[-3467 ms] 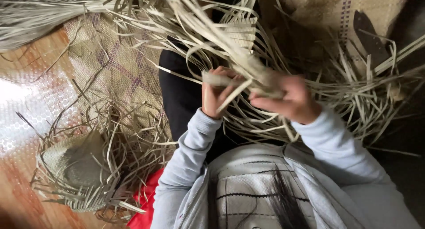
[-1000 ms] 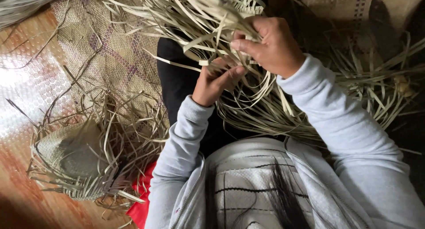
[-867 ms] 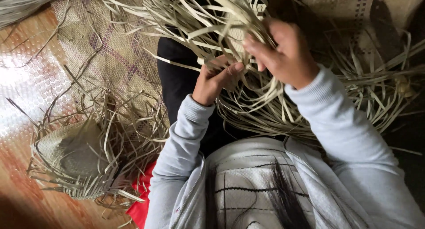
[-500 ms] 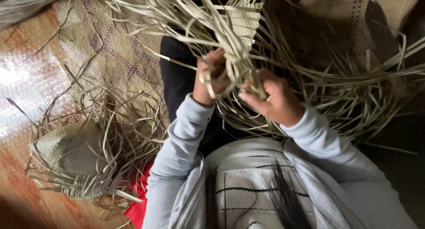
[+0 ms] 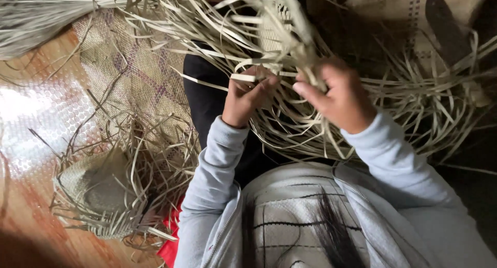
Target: Hand-weaving dried plant fibers into a mat or basket while sitting on the floor
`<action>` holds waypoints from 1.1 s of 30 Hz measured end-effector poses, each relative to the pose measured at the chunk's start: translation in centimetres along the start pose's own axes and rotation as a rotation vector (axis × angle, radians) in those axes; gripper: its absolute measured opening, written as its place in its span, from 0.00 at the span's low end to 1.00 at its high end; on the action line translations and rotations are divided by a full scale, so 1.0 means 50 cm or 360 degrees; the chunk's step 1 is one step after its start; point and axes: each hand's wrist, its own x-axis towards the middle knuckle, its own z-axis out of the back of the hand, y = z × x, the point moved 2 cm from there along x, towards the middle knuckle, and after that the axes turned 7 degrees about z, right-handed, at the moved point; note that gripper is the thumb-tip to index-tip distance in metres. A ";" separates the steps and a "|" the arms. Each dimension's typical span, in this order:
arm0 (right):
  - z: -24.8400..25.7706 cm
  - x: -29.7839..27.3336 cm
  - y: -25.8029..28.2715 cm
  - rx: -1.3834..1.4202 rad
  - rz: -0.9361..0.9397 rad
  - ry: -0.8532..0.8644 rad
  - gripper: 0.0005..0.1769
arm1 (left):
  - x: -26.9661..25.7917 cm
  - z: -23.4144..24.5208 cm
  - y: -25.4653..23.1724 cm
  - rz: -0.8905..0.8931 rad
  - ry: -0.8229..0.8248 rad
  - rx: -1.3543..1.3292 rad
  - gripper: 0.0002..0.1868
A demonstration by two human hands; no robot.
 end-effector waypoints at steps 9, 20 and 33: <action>-0.028 -0.005 0.020 0.0547 -0.0409 0.0141 0.10 | 0.012 0.027 0.020 0.0032 0.0082 0.0108 0.08; -0.020 0.038 -0.006 0.1145 -0.0931 0.0116 0.17 | 0.009 -0.009 -0.030 0.0073 0.0269 -0.0202 0.06; 0.034 0.119 0.042 0.1165 -0.0311 0.0442 0.18 | 0.038 0.017 0.026 0.0335 0.0414 -0.0154 0.09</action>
